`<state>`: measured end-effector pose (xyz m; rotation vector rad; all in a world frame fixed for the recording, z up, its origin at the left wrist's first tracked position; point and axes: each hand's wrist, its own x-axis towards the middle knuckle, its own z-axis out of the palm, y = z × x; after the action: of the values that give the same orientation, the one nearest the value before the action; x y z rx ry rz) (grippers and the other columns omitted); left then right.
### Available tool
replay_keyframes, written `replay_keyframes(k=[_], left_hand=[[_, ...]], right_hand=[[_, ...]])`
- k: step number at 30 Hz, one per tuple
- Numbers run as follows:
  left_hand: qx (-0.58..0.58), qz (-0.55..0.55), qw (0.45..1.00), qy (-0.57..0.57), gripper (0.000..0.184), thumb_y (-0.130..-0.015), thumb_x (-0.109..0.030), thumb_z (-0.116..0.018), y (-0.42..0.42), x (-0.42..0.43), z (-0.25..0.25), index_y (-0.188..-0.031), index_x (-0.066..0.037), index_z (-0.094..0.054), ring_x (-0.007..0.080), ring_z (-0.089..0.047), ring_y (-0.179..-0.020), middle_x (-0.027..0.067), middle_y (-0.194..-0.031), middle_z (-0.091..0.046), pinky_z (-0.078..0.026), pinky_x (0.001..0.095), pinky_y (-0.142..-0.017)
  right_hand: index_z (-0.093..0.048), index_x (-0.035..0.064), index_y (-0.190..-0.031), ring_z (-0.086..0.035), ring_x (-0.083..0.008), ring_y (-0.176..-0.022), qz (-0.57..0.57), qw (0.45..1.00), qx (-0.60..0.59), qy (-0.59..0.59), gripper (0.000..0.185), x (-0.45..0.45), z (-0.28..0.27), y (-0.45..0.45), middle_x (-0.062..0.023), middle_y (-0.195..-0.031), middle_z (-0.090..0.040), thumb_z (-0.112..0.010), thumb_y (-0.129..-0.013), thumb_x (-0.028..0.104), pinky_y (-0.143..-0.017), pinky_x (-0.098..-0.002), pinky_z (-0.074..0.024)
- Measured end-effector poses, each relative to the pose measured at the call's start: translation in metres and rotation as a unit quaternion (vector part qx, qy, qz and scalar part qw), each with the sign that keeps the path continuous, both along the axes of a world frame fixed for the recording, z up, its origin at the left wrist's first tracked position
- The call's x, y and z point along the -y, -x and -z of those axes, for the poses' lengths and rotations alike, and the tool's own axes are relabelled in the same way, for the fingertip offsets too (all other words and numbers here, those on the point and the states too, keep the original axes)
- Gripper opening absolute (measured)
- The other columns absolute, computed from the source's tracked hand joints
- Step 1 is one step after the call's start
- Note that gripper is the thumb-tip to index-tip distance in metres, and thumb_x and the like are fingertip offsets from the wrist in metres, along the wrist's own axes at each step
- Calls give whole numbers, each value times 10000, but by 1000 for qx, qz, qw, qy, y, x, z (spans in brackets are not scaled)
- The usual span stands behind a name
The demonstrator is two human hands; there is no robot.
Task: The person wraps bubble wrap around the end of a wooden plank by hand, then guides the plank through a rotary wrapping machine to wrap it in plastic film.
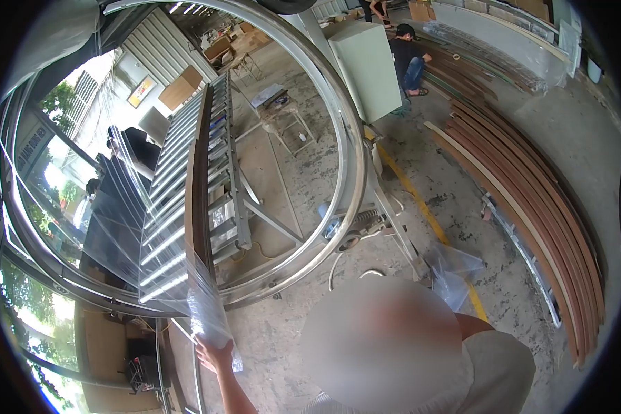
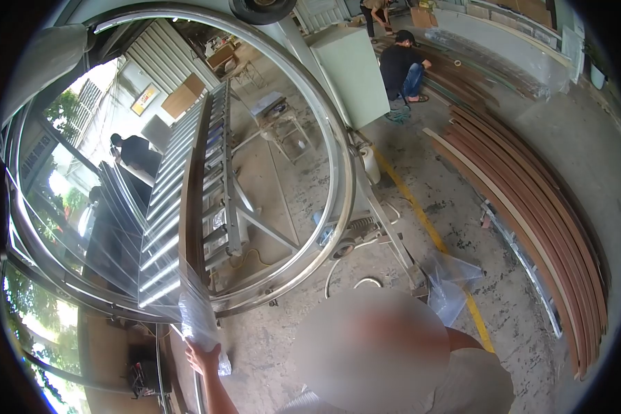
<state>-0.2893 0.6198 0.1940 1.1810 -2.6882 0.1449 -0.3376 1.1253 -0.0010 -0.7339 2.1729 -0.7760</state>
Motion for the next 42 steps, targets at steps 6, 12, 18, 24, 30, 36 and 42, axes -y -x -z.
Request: replay_keyframes(k=[6, 12, 18, 24, 30, 36, 42], left_hand=[[7, -3, 1000, -1, 1299, -585, -371, -939, 1, -2, 0, -1633, -168, -199, 426, -535, -1261, 215, -1388, -517, -452, 543, -1075], [5, 2, 1000, 10, 1295, -579, -345, -938, -1, 3, 4, -1631, -173, -202, 426, -534, -1267, 218, -1394, -518, -459, 551, -1065], [1, 21, 999, 36, 1314, -550, -423, -911, -3, 26, 23, -1638, -177, -217, 431, -589, -1192, 207, -1388, -531, -495, 569, -991], [-3, 48, 998, 45, 1280, -605, -696, -874, -12, 15, 22, -1630, -204, -286, 516, -581, -1200, 285, -1363, -586, -463, 648, -998], [0, 28, 999, 43, 1235, -606, -393, -874, -5, 21, 21, -1632, -144, -233, 425, -562, -1207, 203, -1327, -547, -475, 567, -1010], [-1, 41, 995, 93, 1231, -606, -410, -884, -7, 23, 27, -1627, -146, -249, 405, -561, -1231, 190, -1374, -542, -458, 550, -1039], [-14, 77, 996, 53, 1195, -621, -402, -895, -15, 35, 27, -1602, -101, -283, 406, -577, -1193, 204, -1376, -554, -488, 550, -994]], right_hand=[[-652, 61, -1254, -695, -347, -1076, 19, 999, 48, -15, 558, 0, 5, -2, -172, -1190, -709, -740, -875, 462, -869, -481, -553], [-657, 54, -1236, -697, -357, -1065, 10, 1000, 2, 6, 539, -3, 0, -5, -182, -1182, -709, -749, -860, 428, -872, -495, -549], [-665, 56, -1187, -697, -377, -1009, -16, 1000, -11, -7, 467, -7, -13, -4, -199, -1071, -718, -720, -878, 401, -842, -503, -533], [-665, 53, -1194, -716, -360, -924, -6, 1000, -5, -14, 461, -12, -35, -6, -184, -990, -729, -716, -885, 391, -783, -494, -542], [-674, 63, -1205, -711, -357, -958, -25, 998, -49, -21, 491, -14, 17, -15, -185, -1013, -732, -733, -868, 415, -812, -485, -544], [-739, 62, -917, -713, -359, -935, 121, 992, 22, -22, 339, -55, 107, -42, -188, -991, -739, -638, -884, 384, -822, -475, -549], [-779, 89, -752, -724, -333, -789, 360, 897, 51, -252, 276, -137, 219, -187, -145, -884, -764, -644, -750, 330, -701, -474, -569]])
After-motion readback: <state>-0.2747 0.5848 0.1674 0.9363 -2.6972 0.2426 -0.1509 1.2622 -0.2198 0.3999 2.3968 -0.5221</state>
